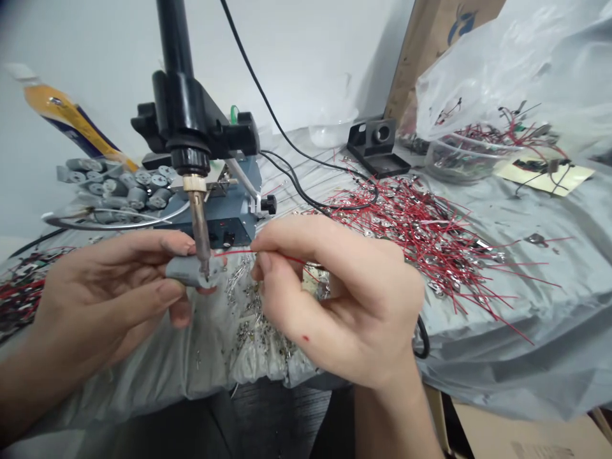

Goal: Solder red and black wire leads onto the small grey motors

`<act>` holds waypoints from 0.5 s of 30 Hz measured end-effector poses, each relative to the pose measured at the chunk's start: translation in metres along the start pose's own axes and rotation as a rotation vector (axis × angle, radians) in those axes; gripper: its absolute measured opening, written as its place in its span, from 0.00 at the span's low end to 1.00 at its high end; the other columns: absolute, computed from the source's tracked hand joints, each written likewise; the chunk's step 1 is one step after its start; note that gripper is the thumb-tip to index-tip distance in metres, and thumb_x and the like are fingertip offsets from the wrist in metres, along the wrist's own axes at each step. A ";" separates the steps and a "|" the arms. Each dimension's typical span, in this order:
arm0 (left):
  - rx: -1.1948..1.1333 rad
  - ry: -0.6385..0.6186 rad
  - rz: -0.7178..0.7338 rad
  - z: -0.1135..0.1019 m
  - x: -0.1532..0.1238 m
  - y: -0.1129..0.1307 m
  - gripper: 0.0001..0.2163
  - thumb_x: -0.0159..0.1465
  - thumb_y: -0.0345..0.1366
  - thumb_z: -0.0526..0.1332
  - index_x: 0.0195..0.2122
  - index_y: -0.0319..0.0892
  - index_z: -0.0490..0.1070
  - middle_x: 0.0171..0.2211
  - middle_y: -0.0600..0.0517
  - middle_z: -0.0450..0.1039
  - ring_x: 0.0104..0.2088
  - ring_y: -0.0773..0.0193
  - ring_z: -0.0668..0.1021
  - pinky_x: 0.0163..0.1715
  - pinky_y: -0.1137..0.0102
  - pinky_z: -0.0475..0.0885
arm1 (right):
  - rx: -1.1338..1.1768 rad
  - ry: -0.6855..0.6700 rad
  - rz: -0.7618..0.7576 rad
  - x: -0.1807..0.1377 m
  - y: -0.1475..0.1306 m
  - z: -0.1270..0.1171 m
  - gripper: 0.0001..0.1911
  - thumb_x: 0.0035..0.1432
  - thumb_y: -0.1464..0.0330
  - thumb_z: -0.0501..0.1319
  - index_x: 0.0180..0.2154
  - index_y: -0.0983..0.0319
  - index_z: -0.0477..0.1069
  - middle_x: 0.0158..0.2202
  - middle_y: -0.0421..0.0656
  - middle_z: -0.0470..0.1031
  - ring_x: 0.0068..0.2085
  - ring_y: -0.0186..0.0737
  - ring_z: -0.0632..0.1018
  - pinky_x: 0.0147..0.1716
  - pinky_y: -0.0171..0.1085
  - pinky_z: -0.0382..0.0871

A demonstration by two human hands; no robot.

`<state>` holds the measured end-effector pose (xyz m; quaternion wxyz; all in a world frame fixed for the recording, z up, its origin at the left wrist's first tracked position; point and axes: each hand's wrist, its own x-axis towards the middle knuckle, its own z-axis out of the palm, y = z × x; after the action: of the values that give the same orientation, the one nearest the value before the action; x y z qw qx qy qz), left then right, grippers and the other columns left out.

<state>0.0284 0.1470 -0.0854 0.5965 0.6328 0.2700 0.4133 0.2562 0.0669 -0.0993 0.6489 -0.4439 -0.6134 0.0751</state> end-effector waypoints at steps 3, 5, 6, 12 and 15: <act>-0.007 0.015 -0.004 0.000 0.000 0.001 0.13 0.64 0.30 0.82 0.47 0.52 0.92 0.37 0.51 0.90 0.30 0.62 0.89 0.23 0.80 0.85 | -0.057 0.009 -0.031 0.002 -0.004 -0.001 0.11 0.68 0.77 0.66 0.39 0.54 0.80 0.31 0.35 0.83 0.26 0.36 0.82 0.23 0.39 0.77; -0.010 -0.005 -0.006 -0.001 -0.001 0.001 0.13 0.65 0.29 0.81 0.48 0.52 0.92 0.37 0.52 0.91 0.29 0.64 0.88 0.25 0.80 0.86 | -0.125 0.028 -0.023 0.002 -0.006 -0.001 0.11 0.66 0.77 0.67 0.37 0.53 0.80 0.29 0.34 0.83 0.23 0.34 0.78 0.20 0.39 0.74; -0.008 -0.020 -0.006 -0.001 -0.001 0.002 0.13 0.66 0.29 0.80 0.48 0.53 0.92 0.38 0.52 0.91 0.29 0.65 0.88 0.26 0.81 0.86 | -0.158 0.030 -0.017 0.002 -0.007 -0.001 0.11 0.65 0.76 0.68 0.36 0.53 0.80 0.28 0.34 0.82 0.21 0.34 0.76 0.19 0.39 0.73; -0.003 -0.075 -0.009 -0.006 -0.003 0.002 0.15 0.70 0.26 0.77 0.52 0.54 0.90 0.41 0.53 0.91 0.29 0.68 0.89 0.31 0.82 0.88 | -0.163 -0.037 -0.048 0.000 -0.006 0.002 0.12 0.66 0.78 0.67 0.38 0.53 0.80 0.24 0.33 0.77 0.20 0.31 0.72 0.17 0.37 0.66; 0.015 -0.061 -0.013 -0.007 -0.004 0.002 0.15 0.69 0.27 0.78 0.52 0.55 0.90 0.42 0.53 0.91 0.30 0.67 0.89 0.30 0.80 0.88 | -0.150 -0.049 -0.039 0.002 -0.006 0.003 0.12 0.67 0.79 0.66 0.38 0.54 0.80 0.25 0.33 0.77 0.21 0.31 0.72 0.17 0.38 0.65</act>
<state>0.0197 0.1469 -0.0845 0.6024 0.6477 0.2591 0.3880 0.2513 0.0659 -0.0947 0.5999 -0.4774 -0.6414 0.0271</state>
